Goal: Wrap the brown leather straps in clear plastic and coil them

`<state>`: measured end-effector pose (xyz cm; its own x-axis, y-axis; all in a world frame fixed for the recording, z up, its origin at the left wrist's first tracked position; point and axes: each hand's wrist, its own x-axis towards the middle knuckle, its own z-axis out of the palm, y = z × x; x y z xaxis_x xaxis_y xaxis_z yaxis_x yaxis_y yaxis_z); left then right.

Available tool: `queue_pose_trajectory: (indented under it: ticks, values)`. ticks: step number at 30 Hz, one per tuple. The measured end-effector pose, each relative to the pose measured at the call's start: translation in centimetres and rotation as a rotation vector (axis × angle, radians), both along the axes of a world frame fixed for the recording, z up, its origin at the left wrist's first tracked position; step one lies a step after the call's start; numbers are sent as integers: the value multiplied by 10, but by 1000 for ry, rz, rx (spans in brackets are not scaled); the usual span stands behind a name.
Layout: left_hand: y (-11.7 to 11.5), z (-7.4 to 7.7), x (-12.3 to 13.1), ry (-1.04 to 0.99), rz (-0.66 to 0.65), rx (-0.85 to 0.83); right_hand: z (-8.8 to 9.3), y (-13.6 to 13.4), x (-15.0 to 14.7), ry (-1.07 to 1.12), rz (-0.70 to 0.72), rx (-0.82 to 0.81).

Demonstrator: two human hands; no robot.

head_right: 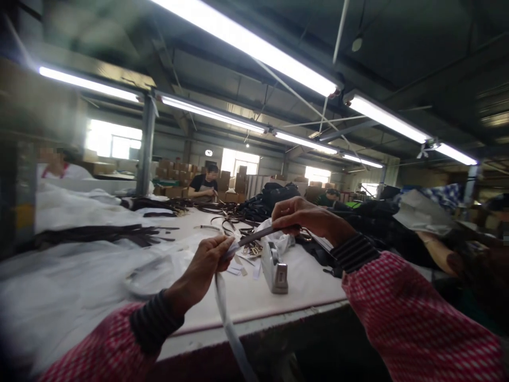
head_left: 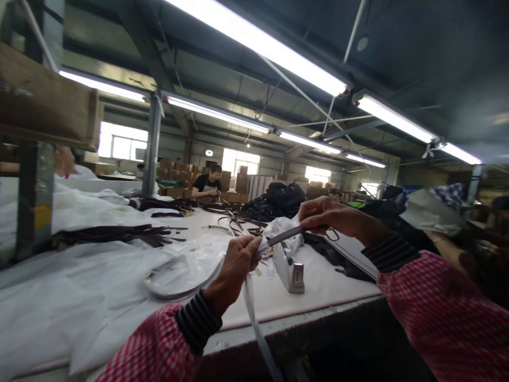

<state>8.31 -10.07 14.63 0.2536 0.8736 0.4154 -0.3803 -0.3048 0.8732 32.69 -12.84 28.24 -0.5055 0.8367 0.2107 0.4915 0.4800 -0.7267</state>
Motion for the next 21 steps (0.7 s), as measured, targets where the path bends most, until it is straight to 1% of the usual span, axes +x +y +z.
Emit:
queue_pose_trajectory:
  ticks: [1,4,6,7,9,11,13,15,17,21]
  values:
    - [0,3,0,2,-14,10,3,2,-7,-16,17,11]
    - [-3,17,5,-3,-68,88,14,11,-39,-98,106,52]
    - [-5,24,8,-29,-97,126,16,17,-58,-124,171,37]
    - [-5,24,8,-52,-95,124,15,20,-65,-121,192,17]
    - [-4,19,6,-112,-55,73,10,25,-70,-112,203,-33]
    - [0,8,1,-175,12,0,2,29,-67,-104,178,-62]
    - [5,-1,-4,-207,53,-46,-4,34,-64,-73,140,-59]
    - [8,-4,-7,-211,58,-58,-6,37,-65,-27,124,-31]
    - [9,1,-8,-212,50,-52,-2,38,-74,-28,145,-3]
    - [8,21,-12,-238,34,-8,16,35,-106,-211,229,39]
